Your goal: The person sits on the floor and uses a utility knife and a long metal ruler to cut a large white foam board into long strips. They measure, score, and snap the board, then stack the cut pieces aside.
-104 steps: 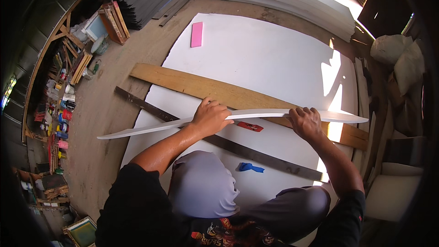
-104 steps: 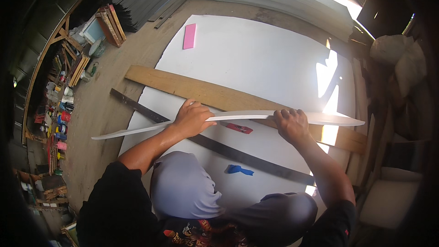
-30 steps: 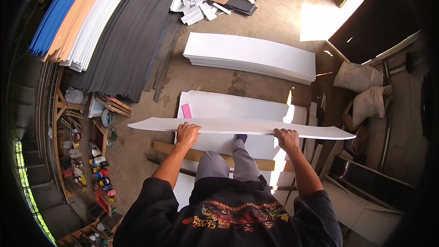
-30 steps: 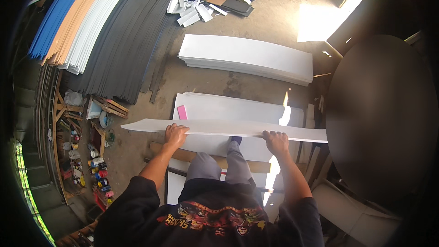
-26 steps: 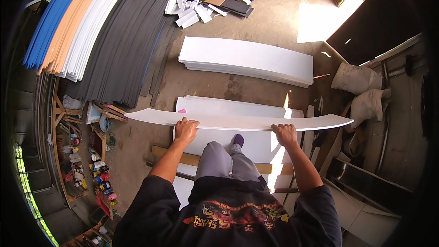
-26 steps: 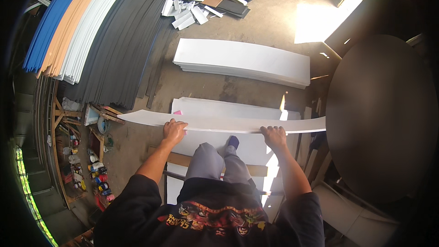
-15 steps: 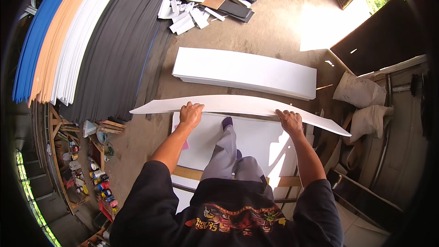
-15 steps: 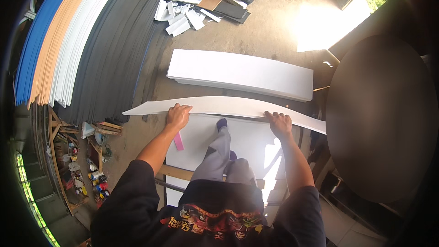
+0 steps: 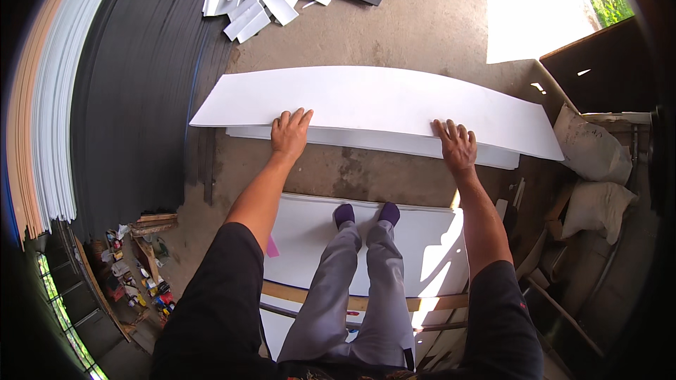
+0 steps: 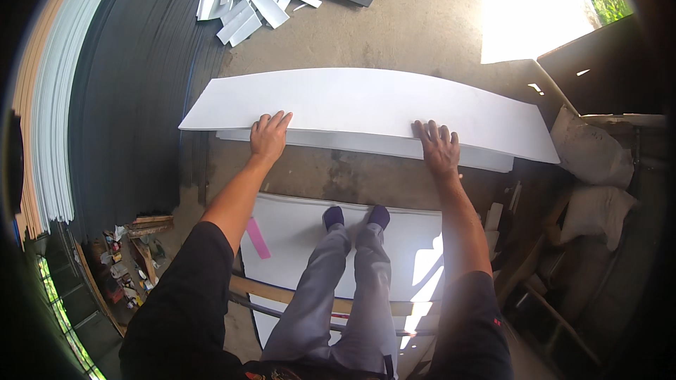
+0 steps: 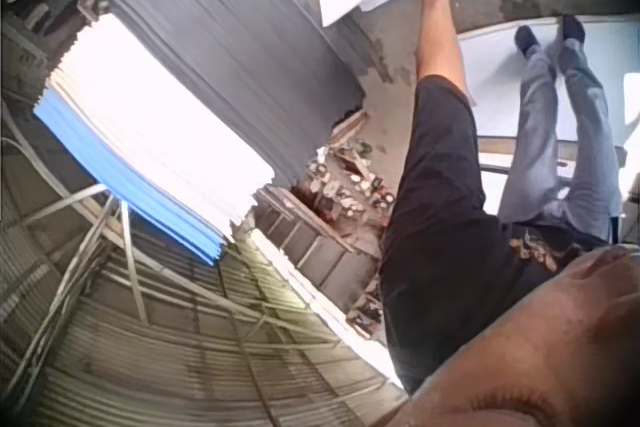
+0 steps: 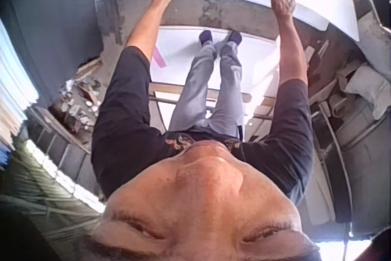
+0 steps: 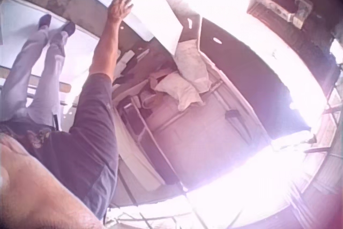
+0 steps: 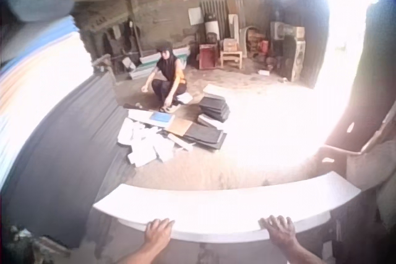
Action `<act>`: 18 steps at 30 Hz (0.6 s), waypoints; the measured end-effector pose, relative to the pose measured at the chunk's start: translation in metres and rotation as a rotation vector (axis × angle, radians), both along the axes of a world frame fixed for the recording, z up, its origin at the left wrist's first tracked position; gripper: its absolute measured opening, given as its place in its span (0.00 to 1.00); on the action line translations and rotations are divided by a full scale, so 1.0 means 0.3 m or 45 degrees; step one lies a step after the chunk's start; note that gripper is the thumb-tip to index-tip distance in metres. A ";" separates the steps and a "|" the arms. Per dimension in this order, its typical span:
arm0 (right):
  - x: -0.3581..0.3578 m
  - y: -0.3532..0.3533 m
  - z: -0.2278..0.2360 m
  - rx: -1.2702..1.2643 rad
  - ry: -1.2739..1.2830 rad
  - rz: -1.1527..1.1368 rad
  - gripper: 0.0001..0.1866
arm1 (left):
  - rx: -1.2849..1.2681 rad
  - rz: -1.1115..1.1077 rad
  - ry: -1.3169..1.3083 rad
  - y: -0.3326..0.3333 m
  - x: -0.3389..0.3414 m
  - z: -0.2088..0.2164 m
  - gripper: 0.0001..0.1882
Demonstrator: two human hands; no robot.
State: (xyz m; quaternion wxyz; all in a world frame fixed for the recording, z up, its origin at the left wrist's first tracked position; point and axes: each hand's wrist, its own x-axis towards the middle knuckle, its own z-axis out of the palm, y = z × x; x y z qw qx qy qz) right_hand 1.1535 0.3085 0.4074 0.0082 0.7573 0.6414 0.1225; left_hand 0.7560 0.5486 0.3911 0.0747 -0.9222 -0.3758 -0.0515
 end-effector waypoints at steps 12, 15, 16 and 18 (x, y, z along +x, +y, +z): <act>-0.042 -0.126 -0.641 -0.452 0.076 -0.031 0.32 | -0.192 -0.079 0.344 -0.079 -0.019 -0.535 0.30; -0.043 -0.115 -0.659 -0.513 0.099 0.011 0.33 | -0.221 -0.089 0.358 -0.046 -0.017 -0.543 0.31; -0.041 -0.112 -0.665 -0.508 0.107 0.014 0.33 | -0.240 -0.088 0.368 -0.038 -0.014 -0.545 0.31; -0.046 -0.107 -0.671 -0.499 0.123 0.022 0.34 | -0.257 -0.083 0.371 -0.031 -0.013 -0.551 0.30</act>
